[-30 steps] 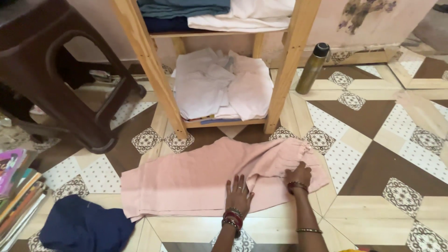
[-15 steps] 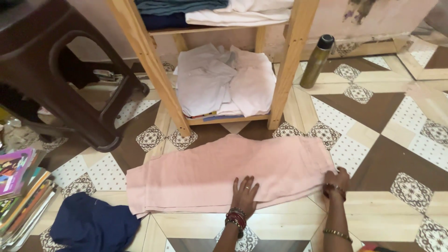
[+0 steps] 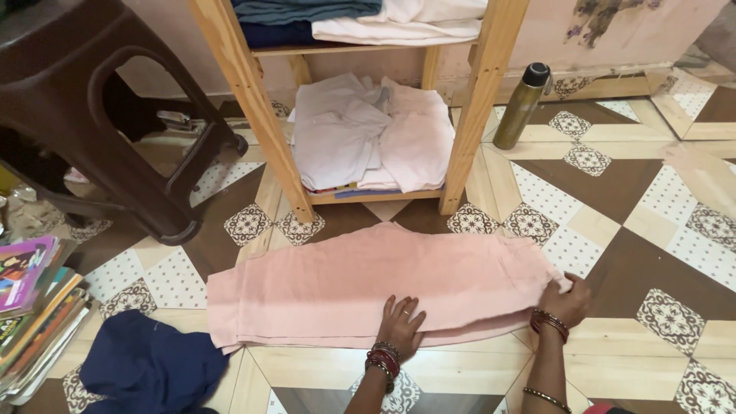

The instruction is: The person folds several garments on the floor, including a blue pair of pants, a pink pair of pants, and a dark blue pair of pants, then places them on a wooden shelf. The person also folds a black t-shirt.

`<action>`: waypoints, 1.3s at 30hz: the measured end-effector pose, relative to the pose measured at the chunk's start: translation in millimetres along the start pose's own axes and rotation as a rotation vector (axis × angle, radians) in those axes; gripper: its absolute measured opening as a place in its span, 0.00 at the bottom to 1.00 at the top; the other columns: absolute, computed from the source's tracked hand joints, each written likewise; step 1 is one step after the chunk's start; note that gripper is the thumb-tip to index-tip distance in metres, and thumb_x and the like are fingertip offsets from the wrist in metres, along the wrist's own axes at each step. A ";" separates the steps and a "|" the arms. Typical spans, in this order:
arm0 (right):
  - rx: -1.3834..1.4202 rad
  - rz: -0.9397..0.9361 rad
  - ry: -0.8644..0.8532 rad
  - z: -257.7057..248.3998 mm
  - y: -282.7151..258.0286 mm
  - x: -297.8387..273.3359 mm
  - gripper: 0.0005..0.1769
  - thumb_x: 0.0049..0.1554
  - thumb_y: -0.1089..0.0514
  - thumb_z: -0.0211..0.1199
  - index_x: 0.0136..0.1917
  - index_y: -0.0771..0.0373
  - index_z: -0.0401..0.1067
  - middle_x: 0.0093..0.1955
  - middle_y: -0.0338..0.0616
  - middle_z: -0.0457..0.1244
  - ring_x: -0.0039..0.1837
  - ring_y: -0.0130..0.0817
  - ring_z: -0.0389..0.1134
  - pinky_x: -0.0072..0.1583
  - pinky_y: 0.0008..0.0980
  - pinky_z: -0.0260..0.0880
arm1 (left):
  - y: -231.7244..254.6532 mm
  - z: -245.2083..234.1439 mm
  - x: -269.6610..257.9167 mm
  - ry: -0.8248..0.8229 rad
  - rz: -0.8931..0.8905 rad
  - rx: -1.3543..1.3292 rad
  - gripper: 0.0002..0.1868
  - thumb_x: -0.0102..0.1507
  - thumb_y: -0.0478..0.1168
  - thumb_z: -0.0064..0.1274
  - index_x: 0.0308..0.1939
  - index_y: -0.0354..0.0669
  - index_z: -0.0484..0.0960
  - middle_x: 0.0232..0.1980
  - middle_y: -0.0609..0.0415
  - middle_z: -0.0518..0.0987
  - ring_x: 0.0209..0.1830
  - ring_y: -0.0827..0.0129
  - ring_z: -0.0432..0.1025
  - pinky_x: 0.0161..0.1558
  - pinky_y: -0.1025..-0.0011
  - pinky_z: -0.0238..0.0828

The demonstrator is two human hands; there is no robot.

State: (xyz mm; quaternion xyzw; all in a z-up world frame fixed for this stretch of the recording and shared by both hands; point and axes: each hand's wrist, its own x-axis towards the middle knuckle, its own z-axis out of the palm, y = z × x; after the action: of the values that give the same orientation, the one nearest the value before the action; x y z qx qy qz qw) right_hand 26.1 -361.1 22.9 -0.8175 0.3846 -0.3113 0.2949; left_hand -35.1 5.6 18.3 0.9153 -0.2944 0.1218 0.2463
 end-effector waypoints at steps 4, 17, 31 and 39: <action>-0.141 0.113 -0.182 -4.2 -1.4 -3.6 0.25 0.48 0.59 0.68 0.60 0.59 0.73 0.54 0.58 0.66 0.53 0.58 0.67 0.54 0.55 0.67 | -5.5 1.8 -4.4 0.040 0.051 -0.029 0.19 0.56 0.39 0.63 0.49 0.38 0.81 0.68 0.35 0.71 0.73 0.45 0.61 0.74 0.39 0.45; -0.590 0.107 -0.188 -21.9 -29.6 -41.2 0.31 0.47 0.51 0.67 0.64 0.59 0.73 0.66 0.62 0.58 0.66 0.60 0.60 0.62 0.51 0.64 | 8.3 -18.2 -4.2 -0.072 0.109 -0.064 0.20 0.56 0.53 0.61 0.30 0.39 0.77 0.43 0.40 0.74 0.52 0.50 0.67 0.65 0.48 0.57; -0.662 -0.130 0.230 -33.0 11.0 30.0 0.55 0.46 0.44 0.71 0.81 0.62 0.54 0.72 0.69 0.57 0.73 0.69 0.54 0.65 0.62 0.62 | 31.5 7.3 1.7 0.069 0.106 -0.002 0.14 0.59 0.47 0.61 0.39 0.41 0.82 0.54 0.42 0.78 0.62 0.52 0.67 0.66 0.44 0.54; -0.115 0.049 -0.354 -24.6 8.1 -35.2 0.16 0.56 0.47 0.71 0.48 0.60 0.82 0.46 0.49 0.72 0.48 0.46 0.72 0.53 0.45 0.72 | -4.5 0.6 -17.3 0.052 -0.004 -0.058 0.09 0.60 0.43 0.63 0.39 0.44 0.83 0.51 0.46 0.78 0.58 0.53 0.68 0.61 0.48 0.58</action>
State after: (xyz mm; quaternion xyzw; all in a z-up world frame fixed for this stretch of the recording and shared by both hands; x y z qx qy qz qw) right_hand -13.6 -342.7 22.7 -0.8654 0.3635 -0.1328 0.3183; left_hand -46.2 16.7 9.7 0.9049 -0.2897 0.1366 0.2804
